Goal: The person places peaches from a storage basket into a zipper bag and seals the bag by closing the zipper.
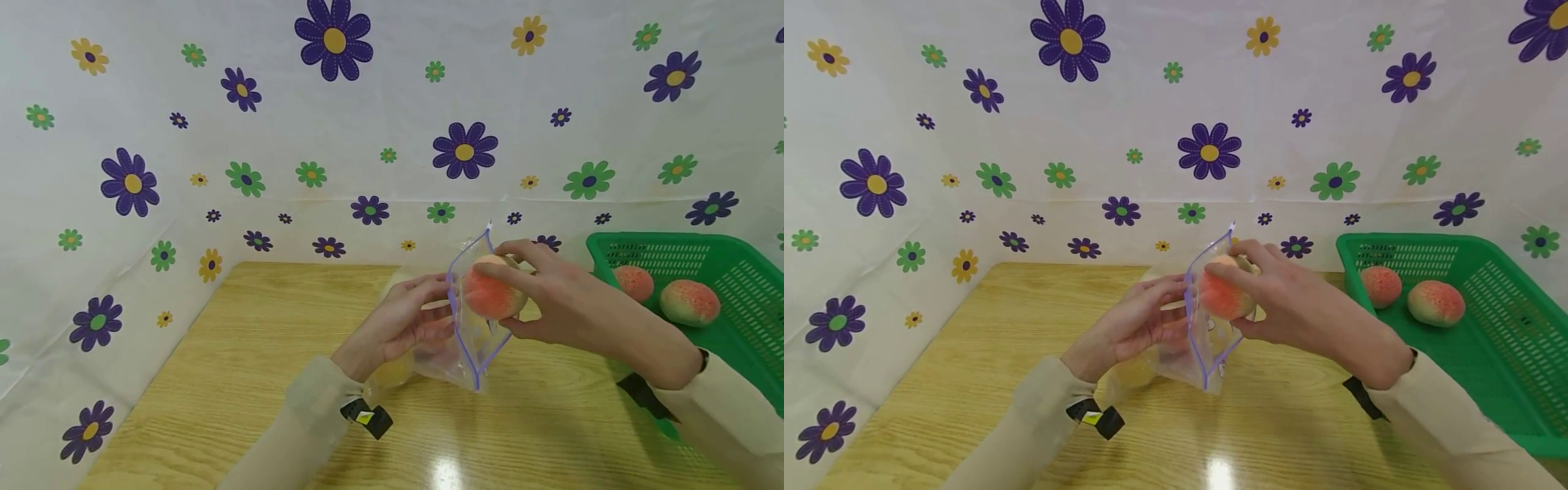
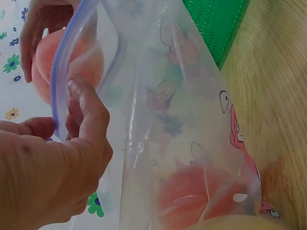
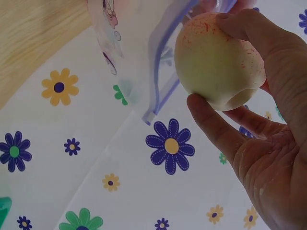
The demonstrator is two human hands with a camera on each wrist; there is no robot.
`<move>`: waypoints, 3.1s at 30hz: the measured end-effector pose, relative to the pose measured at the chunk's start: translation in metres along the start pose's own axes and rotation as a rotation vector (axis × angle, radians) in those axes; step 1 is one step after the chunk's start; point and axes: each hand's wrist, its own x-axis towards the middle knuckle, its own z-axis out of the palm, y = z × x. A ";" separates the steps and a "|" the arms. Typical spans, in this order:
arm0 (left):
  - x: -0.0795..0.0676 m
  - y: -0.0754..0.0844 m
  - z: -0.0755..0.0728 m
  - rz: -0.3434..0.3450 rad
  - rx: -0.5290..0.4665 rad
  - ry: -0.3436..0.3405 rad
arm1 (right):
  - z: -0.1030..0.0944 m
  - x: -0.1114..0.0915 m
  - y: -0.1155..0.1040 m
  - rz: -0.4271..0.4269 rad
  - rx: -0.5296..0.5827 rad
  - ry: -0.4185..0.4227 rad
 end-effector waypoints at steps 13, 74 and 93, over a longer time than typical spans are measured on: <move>-0.002 0.004 -0.004 0.037 -0.033 0.048 | 0.009 0.004 0.002 0.115 0.058 -0.194; -0.006 0.003 -0.006 0.031 -0.060 0.045 | -0.010 -0.042 0.034 0.394 -0.049 -0.338; -0.004 0.002 -0.006 0.015 -0.053 0.030 | -0.031 -0.067 0.063 0.429 -0.132 -0.284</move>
